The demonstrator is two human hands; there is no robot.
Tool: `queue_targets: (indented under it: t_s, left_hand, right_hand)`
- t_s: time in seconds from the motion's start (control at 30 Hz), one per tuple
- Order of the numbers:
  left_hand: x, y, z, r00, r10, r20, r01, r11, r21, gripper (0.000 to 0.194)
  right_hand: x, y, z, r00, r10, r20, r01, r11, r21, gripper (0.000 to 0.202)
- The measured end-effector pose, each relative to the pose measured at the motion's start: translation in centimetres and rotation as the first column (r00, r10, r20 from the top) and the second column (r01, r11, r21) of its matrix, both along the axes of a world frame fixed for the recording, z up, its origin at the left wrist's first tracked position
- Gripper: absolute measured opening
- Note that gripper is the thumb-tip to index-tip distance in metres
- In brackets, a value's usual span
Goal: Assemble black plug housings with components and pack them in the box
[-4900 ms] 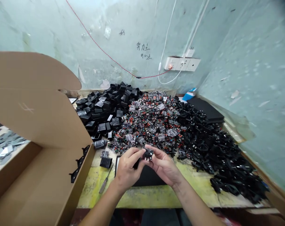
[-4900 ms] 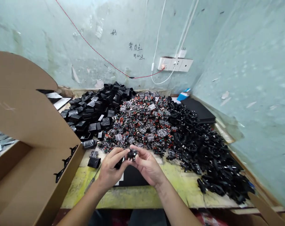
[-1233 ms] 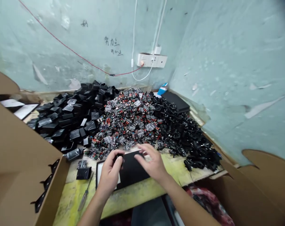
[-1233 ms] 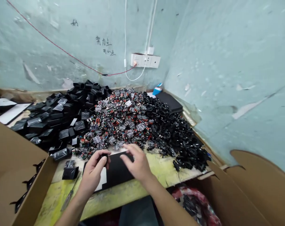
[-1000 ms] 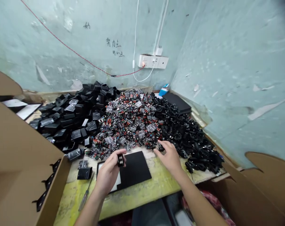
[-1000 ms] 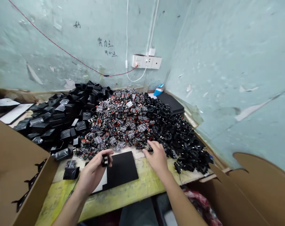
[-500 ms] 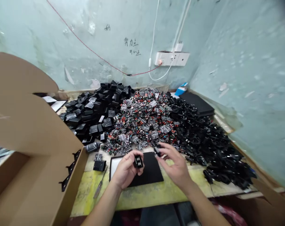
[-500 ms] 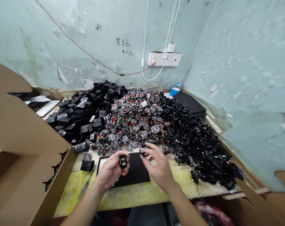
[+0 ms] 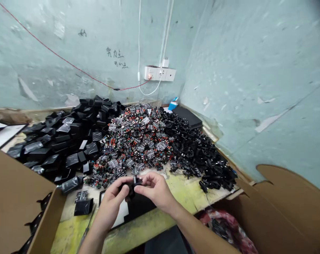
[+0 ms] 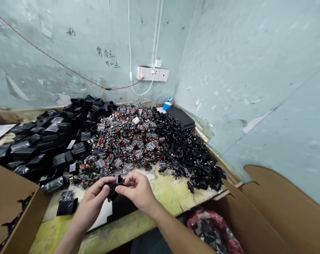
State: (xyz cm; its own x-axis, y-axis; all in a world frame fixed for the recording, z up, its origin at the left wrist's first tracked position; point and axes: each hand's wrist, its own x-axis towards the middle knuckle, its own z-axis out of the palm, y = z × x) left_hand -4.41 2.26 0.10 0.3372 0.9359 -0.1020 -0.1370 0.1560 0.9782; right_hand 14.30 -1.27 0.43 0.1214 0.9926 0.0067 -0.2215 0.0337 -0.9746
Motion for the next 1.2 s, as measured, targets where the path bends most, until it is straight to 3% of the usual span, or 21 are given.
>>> queue_targets:
  t_s: [0.1, 0.2, 0.4, 0.6, 0.83, 1.0, 1.2]
  left_hand:
    - [0.3, -0.2, 0.0, 0.989, 0.059, 0.132, -0.049, 0.996, -0.079, 0.047]
    - [0.8, -0.8, 0.0, 0.966, 0.077, 0.246, -0.040, 0.988, -0.152, 0.046]
    - [1.0, -1.5, 0.0, 0.935, 0.101, 0.339, -0.039, 0.982, -0.185, 0.042]
    - [1.1, -1.9, 0.5, 0.957, 0.105, 0.272, -0.059, 0.983, -0.172, 0.045]
    - [1.5, -2.1, 0.1, 0.982, 0.132, 0.131, -0.120, 0.988, -0.098, 0.045]
    - [1.4, -2.3, 0.1, 0.988, 0.139, 0.074, -0.136, 0.990, -0.044, 0.042]
    - [1.4, -2.8, 0.6, 0.971, 0.222, -0.091, -0.205, 0.965, 0.164, 0.032]
  right_hand:
    - [0.1, -0.1, 0.4, 1.000, 0.005, 0.013, -0.006, 1.000, 0.017, 0.051]
    - [0.1, -0.7, 0.6, 0.994, 0.108, 0.003, -0.108, 0.993, 0.050, 0.059]
    - [-0.2, -1.8, 0.5, 0.983, 0.138, 0.122, -0.140, 0.990, 0.011, 0.047]
    - [-0.5, -2.3, 1.2, 0.952, 0.097, 0.290, -0.109, 0.994, 0.026, 0.047]
    - [-0.7, -2.4, 1.4, 0.858, -0.016, 0.513, -0.074, 0.985, 0.154, 0.046]
    - [-1.0, -2.4, 1.1, 0.830, -0.068, 0.554, -0.067, 0.973, 0.220, 0.045]
    - [-2.3, -2.2, -0.6, 0.832, -0.150, 0.534, -0.008, 0.959, 0.282, 0.047]
